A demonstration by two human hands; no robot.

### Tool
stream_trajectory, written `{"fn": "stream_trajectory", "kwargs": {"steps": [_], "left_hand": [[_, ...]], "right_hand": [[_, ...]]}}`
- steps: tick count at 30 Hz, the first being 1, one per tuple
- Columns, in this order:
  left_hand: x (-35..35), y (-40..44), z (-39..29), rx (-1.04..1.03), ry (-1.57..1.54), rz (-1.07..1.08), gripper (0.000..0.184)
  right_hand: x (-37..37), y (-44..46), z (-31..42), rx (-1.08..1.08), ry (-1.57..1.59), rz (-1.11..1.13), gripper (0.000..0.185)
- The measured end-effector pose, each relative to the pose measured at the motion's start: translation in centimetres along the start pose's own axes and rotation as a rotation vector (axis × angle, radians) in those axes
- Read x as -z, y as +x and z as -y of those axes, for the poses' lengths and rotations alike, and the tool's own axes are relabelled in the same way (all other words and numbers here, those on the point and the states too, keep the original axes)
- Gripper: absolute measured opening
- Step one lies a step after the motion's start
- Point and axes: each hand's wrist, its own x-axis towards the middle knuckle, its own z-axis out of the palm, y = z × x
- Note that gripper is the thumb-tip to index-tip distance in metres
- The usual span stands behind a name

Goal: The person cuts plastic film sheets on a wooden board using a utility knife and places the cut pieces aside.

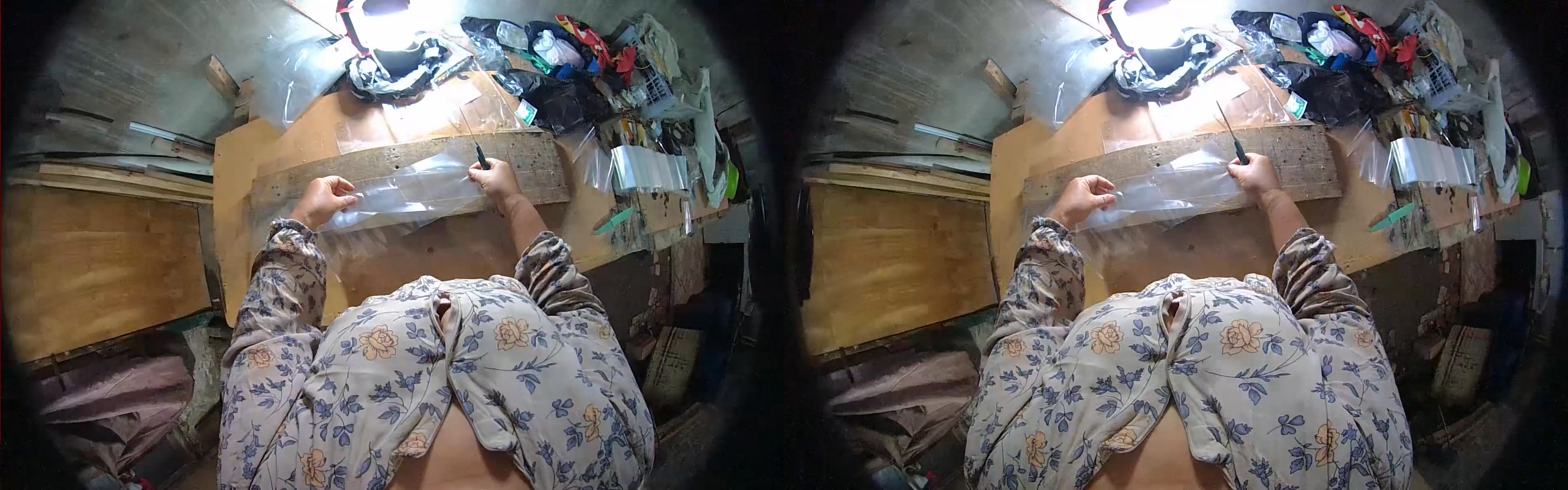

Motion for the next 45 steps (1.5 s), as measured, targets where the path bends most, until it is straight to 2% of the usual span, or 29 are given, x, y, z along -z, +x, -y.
{"fn": "stream_trajectory", "kwargs": {"steps": [4, 6, 7, 9, 10, 11, 13, 14, 16, 17, 19, 20, 24, 26, 27, 29, 31, 33, 37, 39, 40, 41, 43, 44, 45], "left_hand": [[0.6, 1.0, -0.3, 0.016, 0.208, 0.053, 0.014], [1.1, 1.6, -0.5, 0.016, 0.394, 0.189, 0.012], [1.3, 1.7, -0.9, 0.012, 0.394, 0.191, 0.012], [1.8, 0.9, -2.2, -0.201, 0.379, 0.177, 0.008], [2.4, -0.2, -3.1, -0.283, 0.324, 0.182, 0.008], [3.0, -1.4, -4.3, -0.283, 0.324, 0.188, 0.008], [4.2, -3.0, -6.1, 0.116, -0.029, 0.302, 0.008], [4.5, -2.6, -5.7, 0.118, -0.029, 0.305, 0.008], [4.6, -1.4, -4.3, -0.025, 0.238, 0.232, 0.011], [4.3, -0.8, -3.6, -0.026, 0.237, 0.234, 0.011], [3.8, 1.1, -2.3, -0.056, 0.493, 0.129, 0.014], [3.6, 1.9, -1.1, -0.06, 0.539, 0.088, 0.014], [3.0, 2.8, -0.9, -0.088, 0.645, 0.008, 0.016], [3.0, 3.0, -1.0, -0.095, 0.691, -0.006, 0.016], [3.1, 3.1, -1.0, -0.101, 0.737, -0.019, 0.017], [3.2, 3.3, -1.0, -0.09, 0.726, -0.016, 0.018], [3.4, 3.3, -1.0, -0.079, 0.716, -0.01, 0.019], [3.3, 3.3, -1.0, -0.081, 0.671, -0.031, 0.02], [3.3, 3.5, -0.6, -0.044, 0.642, -0.036, 0.021], [3.1, 3.4, -1.0, -0.05, 0.725, -0.047, 0.022], [2.9, 3.3, -1.3, -0.055, 0.807, -0.061, 0.022], [2.5, 3.2, -1.4, -0.06, 0.809, -0.057, 0.022], [0.9, 2.6, -2.2, -0.422, 1.277, -0.445, 0.021], [-0.3, 2.6, -2.8, -0.43, 1.402, -0.424, 0.019], [-2.1, 2.7, -4.0, -0.383, 1.341, -0.265, 0.02]], "right_hand": [[-0.6, 0.4, -0.2, -0.008, -0.06, -0.039, 0.01], [-0.8, 0.5, 0.1, -0.006, -0.077, -0.055, 0.01], [-0.7, 0.7, 0.3, 0.035, -0.111, -0.046, 0.009], [-0.2, 0.4, 1.5, 0.069, -0.146, -0.042, 0.009], [0.2, -0.6, 3.5, 0.037, -0.054, 0.012, 0.008], [0.7, -1.4, 5.0, 0.004, 0.041, 0.064, 0.008], [0.9, -2.1, 5.6, 0.007, 0.095, 0.126, 0.008], [0.5, -2.4, 5.6, 0.016, 0.051, 0.112, 0.008], [-0.1, -1.7, 4.1, 0.055, -0.056, 0.094, 0.009], [-0.7, -1.3, 2.7, 0.053, -0.058, 0.092, 0.009], [-2.3, -0.8, 2.4, 0.122, -0.393, -0.073, 0.012], [-3.0, -0.8, 2.6, 0.089, -0.477, -0.113, 0.015], [-4.1, -0.8, 2.1, 0.14, -0.668, -0.186, 0.022], [-4.3, -0.9, 1.9, 0.285, -0.794, -0.17, 0.02], [-4.3, -0.8, 1.4, 0.283, -0.793, -0.171, 0.02], [-4.2, -0.5, 0.2, 0.436, -0.815, -0.149, 0.016], [-4.2, -1.0, 0.4, 0.417, -0.851, -0.137, 0.014], [-3.6, -1.2, 0.3, 0.496, -0.907, -0.14, 0.018], [-1.8, -1.5, 1.0, 0.471, -0.78, -0.02, 0.03], [-0.9, -2.0, 2.8, 0.23, -0.858, 0.192, 0.04], [-1.0, -1.9, 3.9, 0.162, -0.897, 0.214, 0.048], [-1.2, -1.7, 4.5, 0.158, -0.896, 0.208, 0.048], [-1.2, -1.1, 5.3, 0.085, -0.98, 0.252, 0.054], [-1.1, -0.5, 5.2, 0.095, -1.015, 0.298, 0.062], [-1.1, -0.3, 5.7, 0.096, -1.012, 0.294, 0.062]]}}
